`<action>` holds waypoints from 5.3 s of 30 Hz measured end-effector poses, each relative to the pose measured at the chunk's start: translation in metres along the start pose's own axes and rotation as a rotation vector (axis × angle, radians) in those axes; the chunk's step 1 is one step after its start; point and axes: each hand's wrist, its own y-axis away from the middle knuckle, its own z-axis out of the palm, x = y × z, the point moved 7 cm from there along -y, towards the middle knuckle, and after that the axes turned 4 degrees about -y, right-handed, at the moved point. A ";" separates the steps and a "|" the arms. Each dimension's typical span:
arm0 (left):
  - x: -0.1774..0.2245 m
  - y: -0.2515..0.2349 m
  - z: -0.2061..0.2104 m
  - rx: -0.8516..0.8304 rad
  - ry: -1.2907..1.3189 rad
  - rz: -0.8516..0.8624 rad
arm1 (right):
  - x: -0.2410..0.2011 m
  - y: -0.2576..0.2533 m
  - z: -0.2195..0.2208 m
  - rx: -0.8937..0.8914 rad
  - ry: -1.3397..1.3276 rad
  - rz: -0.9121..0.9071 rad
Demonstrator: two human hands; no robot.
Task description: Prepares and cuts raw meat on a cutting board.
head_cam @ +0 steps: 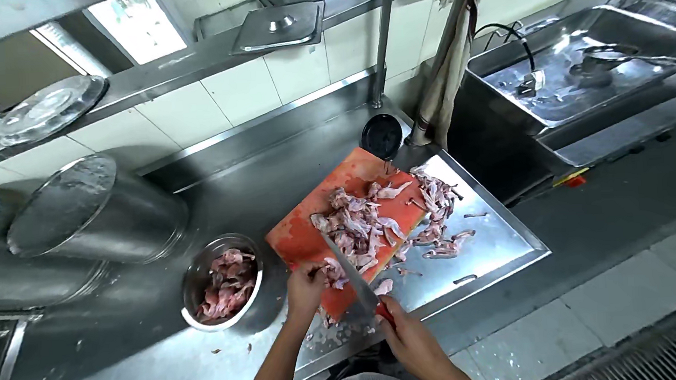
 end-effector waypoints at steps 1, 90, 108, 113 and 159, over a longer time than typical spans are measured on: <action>0.001 0.003 -0.003 0.005 -0.032 0.009 | -0.002 0.000 0.005 -0.049 0.042 0.000; -0.042 0.042 0.040 -0.242 0.691 -0.688 | -0.032 0.037 0.024 -0.118 0.420 0.211; -0.019 0.045 0.018 -0.372 -0.631 -0.125 | -0.019 0.007 0.057 -0.141 0.478 0.338; -0.027 0.043 0.012 -0.337 -0.674 -0.163 | -0.006 0.023 0.058 -0.199 0.462 0.381; -0.029 0.046 -0.008 -0.332 -0.769 0.066 | -0.032 0.059 0.045 -0.172 0.548 0.317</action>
